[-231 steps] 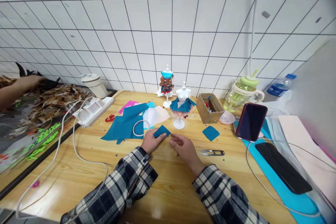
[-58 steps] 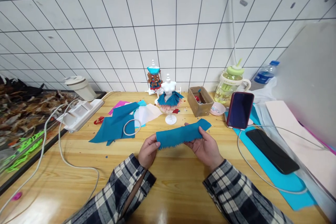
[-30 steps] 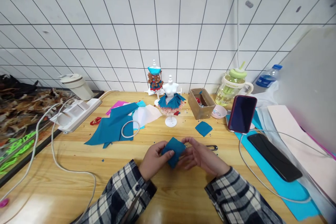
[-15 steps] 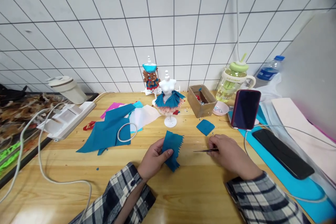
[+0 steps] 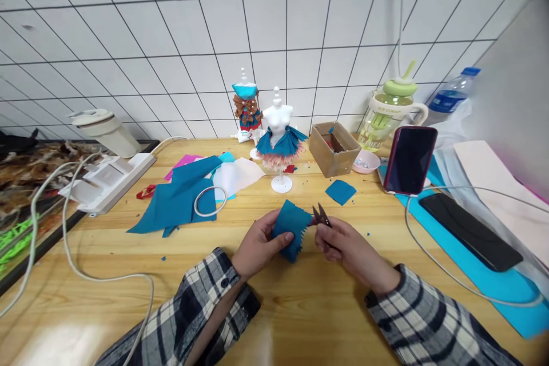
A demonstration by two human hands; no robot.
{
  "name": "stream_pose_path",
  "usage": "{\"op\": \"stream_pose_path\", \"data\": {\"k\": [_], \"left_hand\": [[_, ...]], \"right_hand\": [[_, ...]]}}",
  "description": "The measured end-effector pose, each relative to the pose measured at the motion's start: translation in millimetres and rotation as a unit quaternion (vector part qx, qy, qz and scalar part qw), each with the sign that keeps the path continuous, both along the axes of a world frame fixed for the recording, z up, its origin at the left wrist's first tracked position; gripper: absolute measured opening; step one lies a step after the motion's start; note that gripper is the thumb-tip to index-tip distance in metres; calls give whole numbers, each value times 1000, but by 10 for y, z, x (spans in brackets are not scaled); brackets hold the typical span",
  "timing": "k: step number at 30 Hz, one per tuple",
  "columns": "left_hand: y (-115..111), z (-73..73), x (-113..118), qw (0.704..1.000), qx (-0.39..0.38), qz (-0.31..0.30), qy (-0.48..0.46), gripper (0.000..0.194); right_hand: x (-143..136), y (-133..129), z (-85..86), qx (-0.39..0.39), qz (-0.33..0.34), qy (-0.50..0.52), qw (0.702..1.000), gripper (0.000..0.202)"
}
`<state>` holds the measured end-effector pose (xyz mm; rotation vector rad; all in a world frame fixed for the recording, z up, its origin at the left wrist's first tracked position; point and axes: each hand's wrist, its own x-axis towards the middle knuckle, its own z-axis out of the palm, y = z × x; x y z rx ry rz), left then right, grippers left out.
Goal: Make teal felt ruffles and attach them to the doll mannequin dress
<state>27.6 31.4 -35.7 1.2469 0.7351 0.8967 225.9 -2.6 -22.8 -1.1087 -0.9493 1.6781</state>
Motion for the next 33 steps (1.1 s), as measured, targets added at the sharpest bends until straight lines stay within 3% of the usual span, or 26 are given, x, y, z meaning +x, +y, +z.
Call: {"op": "stream_pose_path", "data": {"k": [2, 7, 12, 16, 20, 24, 28, 33], "left_hand": [[-17, -13, -1, 999, 20, -5, 31, 47], [-43, -7, 3, 995, 45, -37, 81, 56], [-18, 8, 13, 988, 6, -95, 118, 21], [9, 22, 10, 997, -55, -42, 36, 26], [17, 26, 7, 992, -112, 45, -44, 27], [12, 24, 12, 989, -127, 70, -43, 27], [27, 3, 7, 987, -142, 76, -30, 30], [30, 5, 6, 987, -135, 71, 42, 31]], "right_hand": [[-47, -20, -20, 5, 15, -49, 999, 28], [-85, -14, -53, 86, -52, -123, 987, 21], [-72, -21, -17, 110, -72, -109, 985, 26], [-25, -21, 24, 129, -74, -102, 984, 37], [46, -32, 42, 194, -3, -259, 946, 25], [65, -69, 84, 212, 99, -358, 904, 24], [66, -69, 113, 222, 116, -436, 864, 27], [56, -36, 43, 197, 123, -491, 840, 42]]}}
